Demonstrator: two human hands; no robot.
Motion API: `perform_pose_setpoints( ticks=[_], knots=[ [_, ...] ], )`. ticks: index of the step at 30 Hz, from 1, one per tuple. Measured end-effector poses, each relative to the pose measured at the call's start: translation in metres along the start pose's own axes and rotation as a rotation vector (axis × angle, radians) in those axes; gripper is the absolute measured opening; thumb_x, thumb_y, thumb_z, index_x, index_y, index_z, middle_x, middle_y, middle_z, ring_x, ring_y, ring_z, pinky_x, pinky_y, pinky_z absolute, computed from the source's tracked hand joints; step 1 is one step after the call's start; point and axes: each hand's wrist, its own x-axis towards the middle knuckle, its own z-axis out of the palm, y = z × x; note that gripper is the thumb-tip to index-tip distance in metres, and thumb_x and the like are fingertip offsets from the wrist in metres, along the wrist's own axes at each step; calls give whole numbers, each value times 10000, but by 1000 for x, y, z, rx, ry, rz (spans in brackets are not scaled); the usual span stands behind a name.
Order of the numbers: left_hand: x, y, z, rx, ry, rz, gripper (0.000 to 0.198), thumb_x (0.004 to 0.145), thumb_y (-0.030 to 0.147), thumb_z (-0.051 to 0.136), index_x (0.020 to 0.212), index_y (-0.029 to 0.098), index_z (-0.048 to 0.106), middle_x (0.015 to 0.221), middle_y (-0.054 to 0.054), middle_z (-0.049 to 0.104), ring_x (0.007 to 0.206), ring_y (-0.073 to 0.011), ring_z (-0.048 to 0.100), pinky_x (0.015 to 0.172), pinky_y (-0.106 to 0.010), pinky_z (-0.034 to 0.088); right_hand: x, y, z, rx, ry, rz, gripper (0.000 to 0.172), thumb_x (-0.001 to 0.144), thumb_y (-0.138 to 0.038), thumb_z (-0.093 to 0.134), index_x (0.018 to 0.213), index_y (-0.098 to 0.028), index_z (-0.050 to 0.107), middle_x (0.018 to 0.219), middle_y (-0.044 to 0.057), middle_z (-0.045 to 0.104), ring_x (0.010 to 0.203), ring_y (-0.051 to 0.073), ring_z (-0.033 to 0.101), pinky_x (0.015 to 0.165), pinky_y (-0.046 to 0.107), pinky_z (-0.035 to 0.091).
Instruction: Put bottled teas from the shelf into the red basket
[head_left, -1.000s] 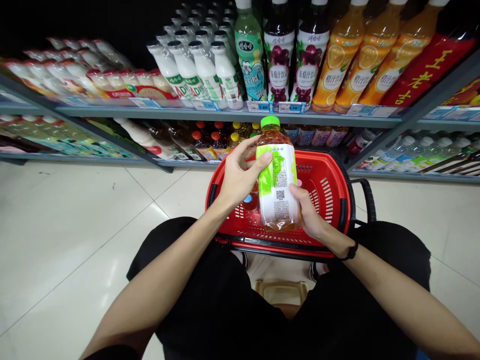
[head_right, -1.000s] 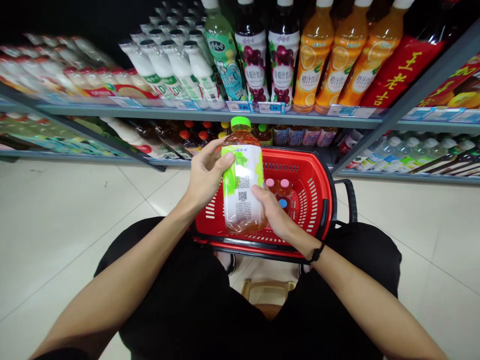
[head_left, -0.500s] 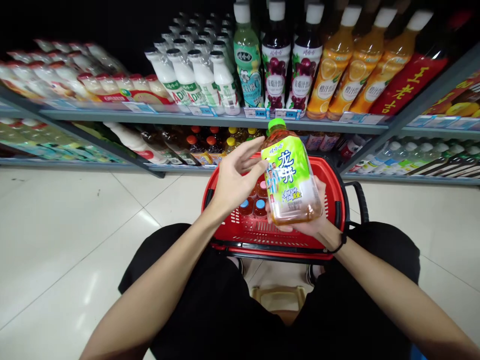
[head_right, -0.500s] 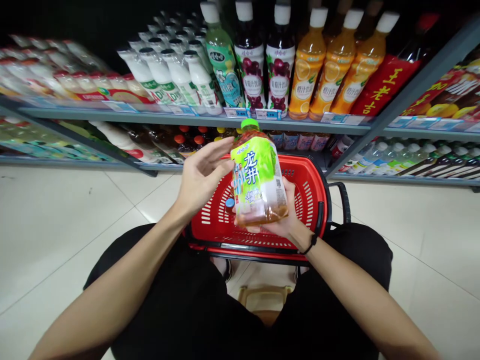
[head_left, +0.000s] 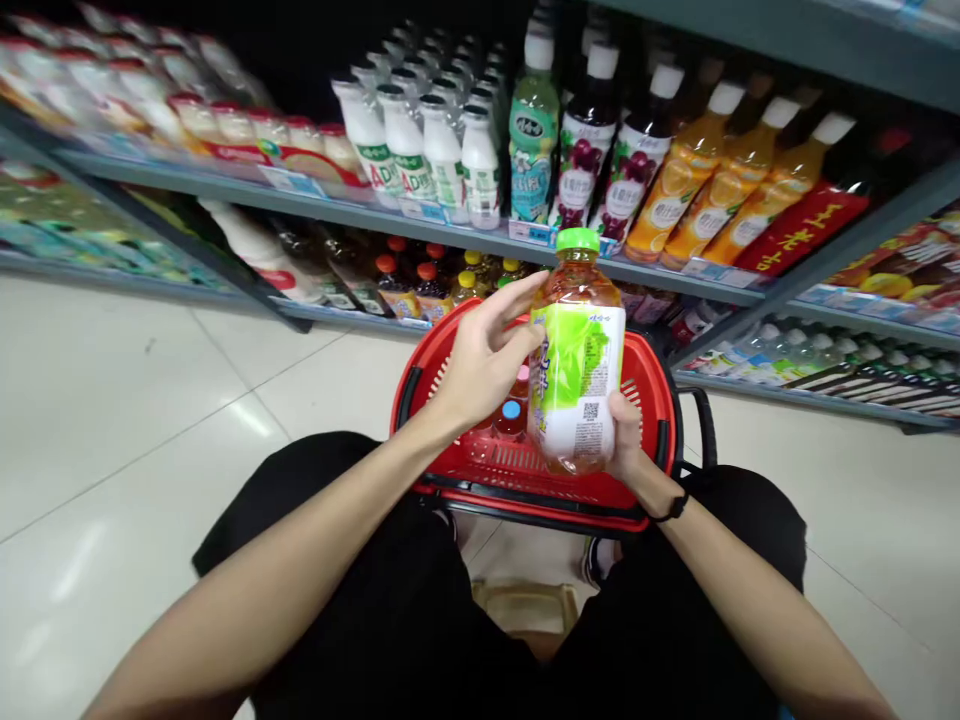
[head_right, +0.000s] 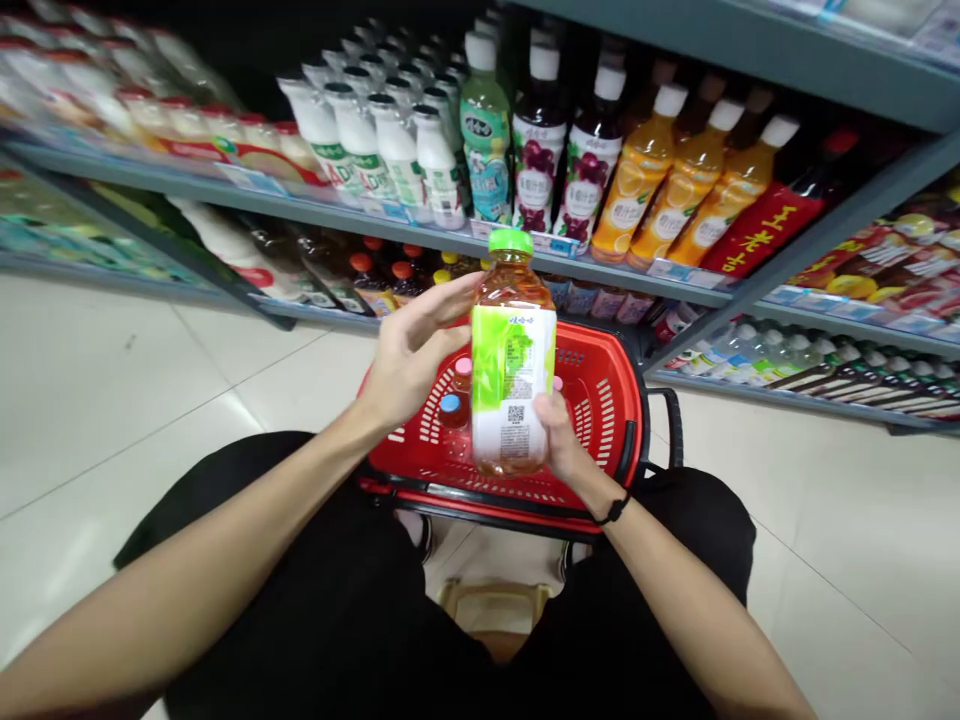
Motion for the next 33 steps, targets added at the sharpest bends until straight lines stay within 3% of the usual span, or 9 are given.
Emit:
perform_pose_setpoints(
  ticks=[7,16,22,33],
  knots=[
    [1,-18,2,-23,-32,-78,552,833,162,564,1381,204,614,1507,-90,609,1436,-292,539,1205,-505,452,-1,10,4,10,-20,-8,579,742,-716,699,990,-194,727,979,94,796,1065,349,748,886,456,647],
    [3,-21,4,-29,-4,-110,506,800,190,555,1300,204,633,1373,-79,698,1187,-261,684,1013,-435,572,1,17,-7,-39,-102,-22,657,824,-723,667,1228,-204,673,1180,86,773,1150,325,721,956,444,622],
    [2,-20,5,19,12,-120,481,828,203,544,1300,208,633,1336,-78,716,1129,-246,697,993,-428,574,0,15,-5,-26,-117,7,661,813,-727,685,1227,-213,660,1270,86,748,1214,326,694,1003,450,604],
    [1,-21,4,-10,4,-119,478,833,208,527,1309,191,578,1372,-98,688,1196,-250,678,1034,-441,556,-1,19,-7,-84,-129,-46,648,842,-699,671,1274,-215,658,1234,83,755,1191,329,703,1002,458,606]
  ],
)
